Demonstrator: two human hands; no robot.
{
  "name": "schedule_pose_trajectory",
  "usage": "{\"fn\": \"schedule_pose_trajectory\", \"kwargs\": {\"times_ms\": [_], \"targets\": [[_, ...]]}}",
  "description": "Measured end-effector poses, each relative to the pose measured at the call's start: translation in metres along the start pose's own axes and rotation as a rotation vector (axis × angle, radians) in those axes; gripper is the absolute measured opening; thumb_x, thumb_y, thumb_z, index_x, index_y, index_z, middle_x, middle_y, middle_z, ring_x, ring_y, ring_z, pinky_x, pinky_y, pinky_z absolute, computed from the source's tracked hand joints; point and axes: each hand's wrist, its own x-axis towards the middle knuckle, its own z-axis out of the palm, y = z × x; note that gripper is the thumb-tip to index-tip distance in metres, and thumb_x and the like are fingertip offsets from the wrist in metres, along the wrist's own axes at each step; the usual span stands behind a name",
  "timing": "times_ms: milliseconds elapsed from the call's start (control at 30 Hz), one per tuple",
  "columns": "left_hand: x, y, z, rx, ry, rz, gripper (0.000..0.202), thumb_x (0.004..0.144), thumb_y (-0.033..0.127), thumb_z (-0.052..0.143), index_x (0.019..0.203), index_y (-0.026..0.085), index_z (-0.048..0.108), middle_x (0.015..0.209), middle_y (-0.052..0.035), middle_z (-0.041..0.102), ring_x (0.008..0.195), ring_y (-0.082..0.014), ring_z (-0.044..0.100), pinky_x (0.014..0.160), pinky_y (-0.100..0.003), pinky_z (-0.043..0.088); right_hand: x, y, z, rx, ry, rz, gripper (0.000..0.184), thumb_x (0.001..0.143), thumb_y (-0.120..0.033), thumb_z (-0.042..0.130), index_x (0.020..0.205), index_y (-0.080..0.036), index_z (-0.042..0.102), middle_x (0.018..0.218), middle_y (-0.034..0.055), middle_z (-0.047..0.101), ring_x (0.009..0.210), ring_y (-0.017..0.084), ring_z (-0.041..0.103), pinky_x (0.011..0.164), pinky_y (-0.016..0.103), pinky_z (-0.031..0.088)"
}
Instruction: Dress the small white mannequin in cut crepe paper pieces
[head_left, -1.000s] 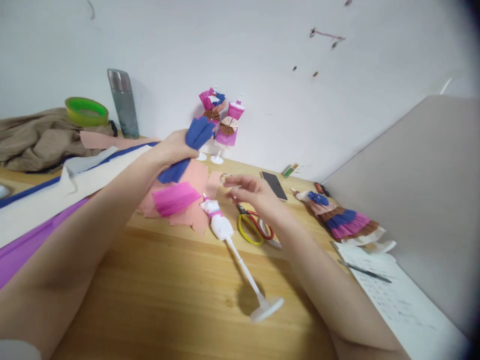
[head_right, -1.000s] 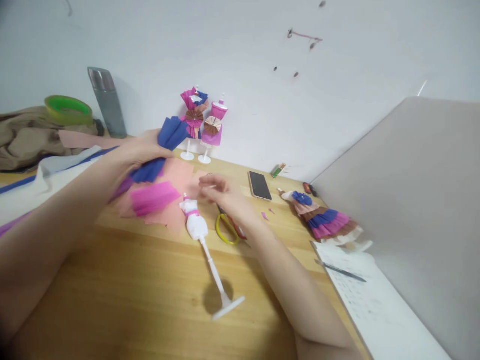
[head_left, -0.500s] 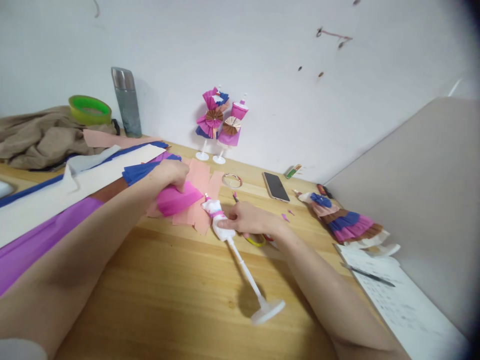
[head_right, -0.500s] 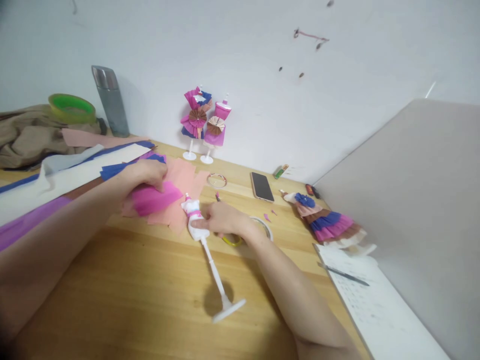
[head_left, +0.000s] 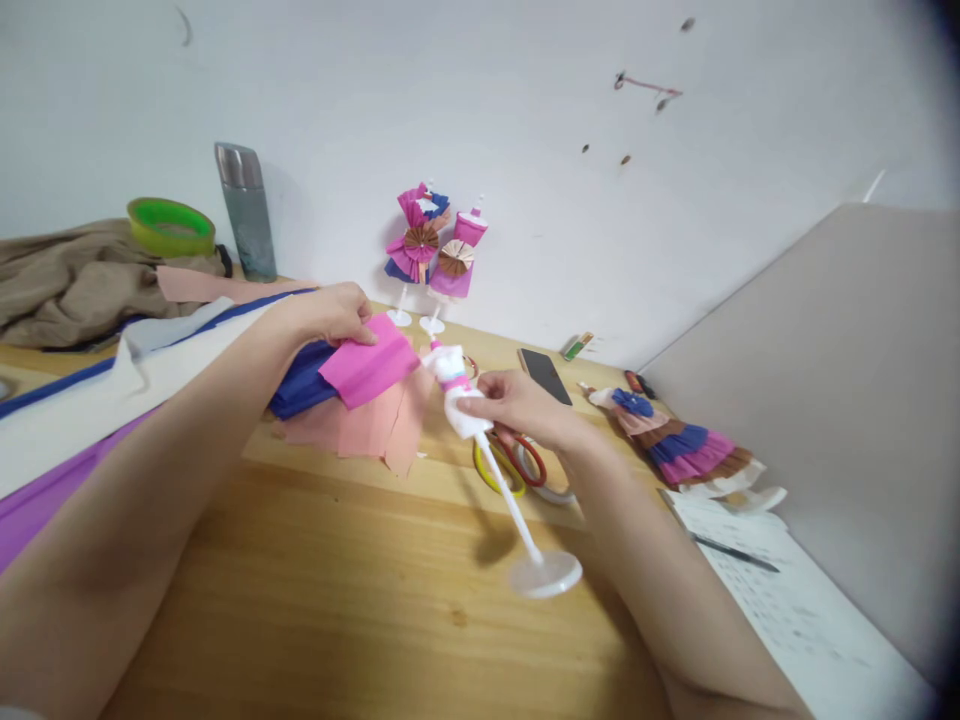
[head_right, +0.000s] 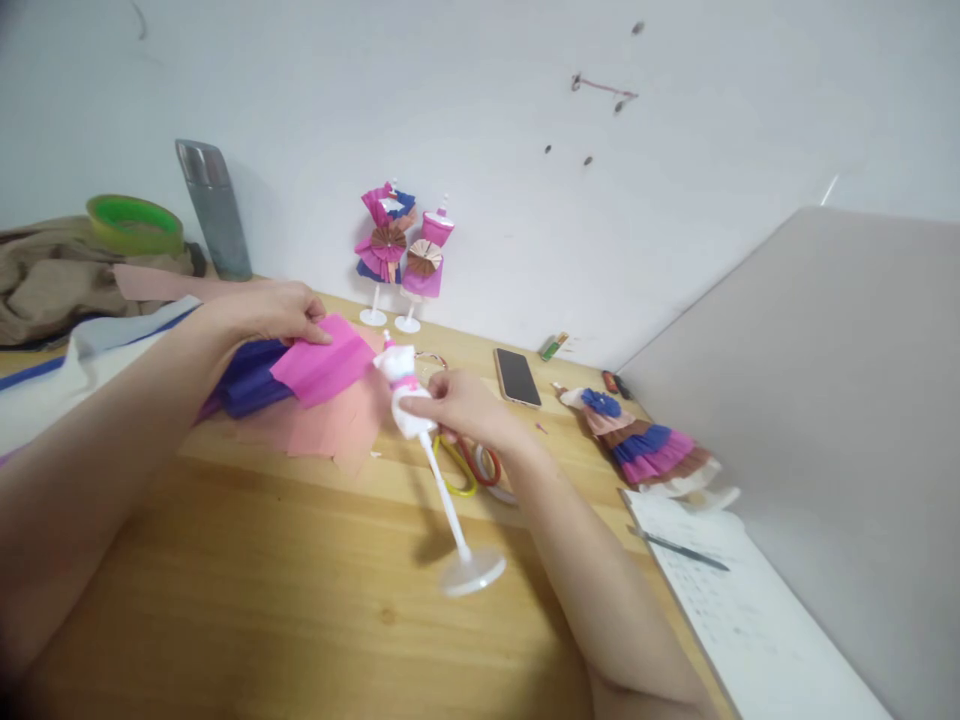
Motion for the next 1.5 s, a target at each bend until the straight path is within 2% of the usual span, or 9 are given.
{"fn": "schedule_pose_trajectory", "kwargs": {"times_ms": [200,333,700,900,1033,1167,1233,1333,1500], "targets": [[0.005,0.001,0.007,-0.458,0.112,0.025,0.012,0.072,0.016,0.071,0.063,0.016,0.063,0.056,-0.0004,0.053,0.058,-0.0133,0.053,0.058,-0.026,0.043,0.009,0.006,0.006,0.347,0.200,-0.163,0.049,0.066,-0.062,0.076,0.066,-0.020,0.052,0.046,-0.0028,0.056,0.035,0.008,0.045,0.036,0.021,0.027],[0.007,0.003,0.014,-0.737,0.089,0.058,0.004,0.075,0.014,0.071,0.071,0.016,0.070,0.067,-0.0027,0.064,0.064,-0.0134,0.059,0.066,-0.027,0.050,0.013,0.007,0.013,0.411,0.243,-0.217,0.050,0.064,-0.062,0.077,0.066,-0.020,0.050,0.049,-0.0028,0.058,0.038,0.008,0.048,0.039,0.022,0.031],[0.009,0.004,0.021,-0.980,0.004,0.046,0.003,0.074,0.011,0.072,0.072,0.013,0.071,0.071,-0.0044,0.068,0.063,-0.0130,0.063,0.070,-0.028,0.053,0.014,0.006,0.011,0.470,0.253,-0.252,0.049,0.062,-0.062,0.079,0.068,-0.020,0.052,0.051,-0.0023,0.060,0.039,0.009,0.047,0.040,0.023,0.030],[0.017,0.000,0.036,-0.767,-0.049,0.018,0.002,0.071,0.013,0.071,0.070,0.014,0.069,0.061,-0.0038,0.065,0.051,-0.0131,0.059,0.053,-0.025,0.049,0.014,0.009,0.013,0.479,0.229,-0.246,0.049,0.062,-0.063,0.078,0.067,-0.020,0.054,0.052,-0.0014,0.061,0.039,0.009,0.047,0.041,0.025,0.029],[0.022,-0.008,0.046,-0.503,-0.016,-0.047,0.010,0.068,0.010,0.070,0.063,0.017,0.064,0.051,-0.0005,0.061,0.046,-0.0134,0.057,0.051,-0.024,0.047,0.015,0.011,0.015,0.501,0.215,-0.235,0.049,0.062,-0.062,0.079,0.066,-0.019,0.055,0.052,-0.0014,0.060,0.039,0.008,0.047,0.040,0.024,0.028],[0.026,-0.012,0.055,-0.450,0.028,-0.067,0.016,0.067,0.011,0.071,0.060,0.018,0.059,0.043,0.0014,0.054,0.042,-0.0139,0.056,0.048,-0.022,0.042,0.017,0.013,0.017,0.516,0.213,-0.222,0.049,0.062,-0.062,0.080,0.065,-0.019,0.055,0.052,-0.0022,0.058,0.039,0.008,0.047,0.040,0.023,0.028],[0.026,-0.010,0.059,-0.469,0.040,-0.054,0.007,0.072,0.017,0.070,0.074,0.017,0.064,0.048,-0.0004,0.059,0.048,-0.0158,0.060,0.051,-0.023,0.045,0.018,0.015,0.018,0.528,0.203,-0.210,0.050,0.061,-0.062,0.080,0.065,-0.019,0.055,0.051,-0.0023,0.058,0.039,0.007,0.046,0.040,0.022,0.028],[0.028,-0.007,0.067,-0.374,0.103,0.028,0.024,0.077,0.028,0.068,0.097,0.014,0.065,0.060,-0.0028,0.066,0.058,-0.0175,0.066,0.058,-0.024,0.048,0.021,0.017,0.022,0.548,0.165,-0.191,0.050,0.062,-0.062,0.080,0.066,-0.019,0.056,0.048,-0.0028,0.056,0.038,0.007,0.045,0.038,0.021,0.027],[0.036,-0.016,0.069,-0.056,0.239,0.090,0.007,0.070,0.015,0.066,0.076,0.013,0.066,0.074,-0.0099,0.069,0.084,-0.0260,0.068,0.077,-0.030,0.048,0.026,0.022,0.028,0.591,0.142,-0.118,0.053,0.057,-0.064,0.081,0.066,-0.018,0.056,0.047,-0.0030,0.055,0.036,0.006,0.044,0.035,0.020,0.025]]}}
